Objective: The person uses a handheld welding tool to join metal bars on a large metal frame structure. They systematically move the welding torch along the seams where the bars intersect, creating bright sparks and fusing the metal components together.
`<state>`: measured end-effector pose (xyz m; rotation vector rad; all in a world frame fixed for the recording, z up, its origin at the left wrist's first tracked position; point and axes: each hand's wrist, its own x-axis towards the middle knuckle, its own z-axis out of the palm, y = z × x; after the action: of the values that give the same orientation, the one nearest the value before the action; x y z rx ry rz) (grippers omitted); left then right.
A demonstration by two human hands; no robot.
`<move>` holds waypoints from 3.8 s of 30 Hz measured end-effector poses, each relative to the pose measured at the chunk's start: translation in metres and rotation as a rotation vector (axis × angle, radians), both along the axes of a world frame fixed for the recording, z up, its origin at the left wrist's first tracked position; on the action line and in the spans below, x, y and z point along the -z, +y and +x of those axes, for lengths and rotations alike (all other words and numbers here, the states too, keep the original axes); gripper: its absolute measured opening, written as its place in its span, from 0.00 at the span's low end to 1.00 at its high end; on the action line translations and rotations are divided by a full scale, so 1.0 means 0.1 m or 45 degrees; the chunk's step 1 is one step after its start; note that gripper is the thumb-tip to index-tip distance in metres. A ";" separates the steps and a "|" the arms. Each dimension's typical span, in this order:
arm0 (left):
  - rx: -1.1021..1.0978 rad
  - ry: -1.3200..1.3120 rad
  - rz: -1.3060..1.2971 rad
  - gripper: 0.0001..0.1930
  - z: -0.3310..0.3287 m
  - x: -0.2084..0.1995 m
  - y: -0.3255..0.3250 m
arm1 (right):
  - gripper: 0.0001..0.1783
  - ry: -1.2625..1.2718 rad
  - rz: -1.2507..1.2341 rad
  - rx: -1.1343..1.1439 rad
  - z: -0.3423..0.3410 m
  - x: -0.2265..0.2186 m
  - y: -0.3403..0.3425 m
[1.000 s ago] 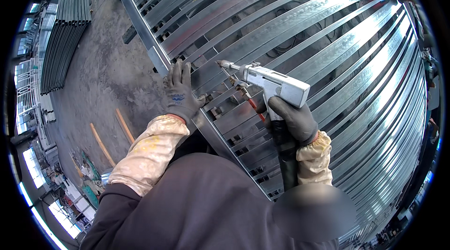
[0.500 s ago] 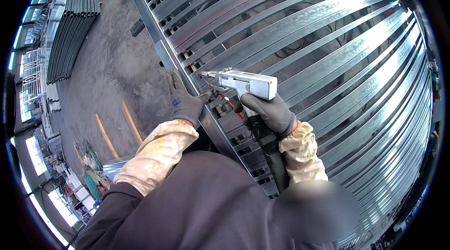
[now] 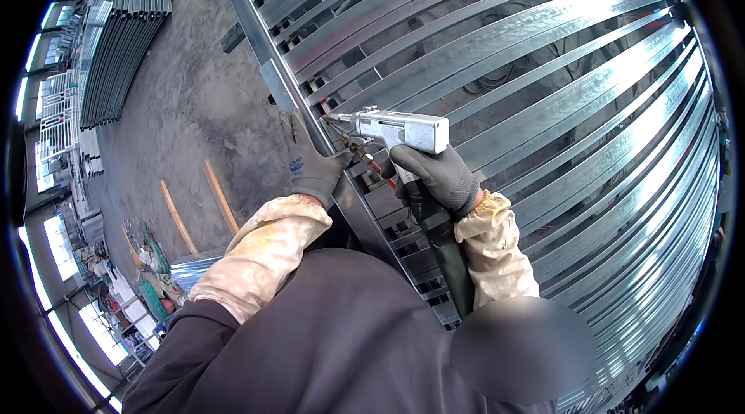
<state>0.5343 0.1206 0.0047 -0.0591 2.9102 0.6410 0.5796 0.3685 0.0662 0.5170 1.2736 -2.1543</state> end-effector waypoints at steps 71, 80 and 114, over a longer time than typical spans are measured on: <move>-0.073 -0.010 0.007 0.67 -0.02 -0.06 0.05 | 0.18 0.069 0.204 -0.155 0.03 -0.28 -0.13; -0.067 0.027 0.016 0.65 -0.01 -0.03 0.04 | 0.19 0.090 0.226 -0.201 0.07 -0.23 -0.10; -0.059 0.032 0.008 0.67 -0.01 -0.01 0.03 | 0.23 0.032 0.216 -0.260 0.15 -0.30 -0.06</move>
<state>0.5330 0.1238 0.0054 -0.1193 2.9391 0.6626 0.5943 0.3622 0.0963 0.4096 1.4646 -1.9011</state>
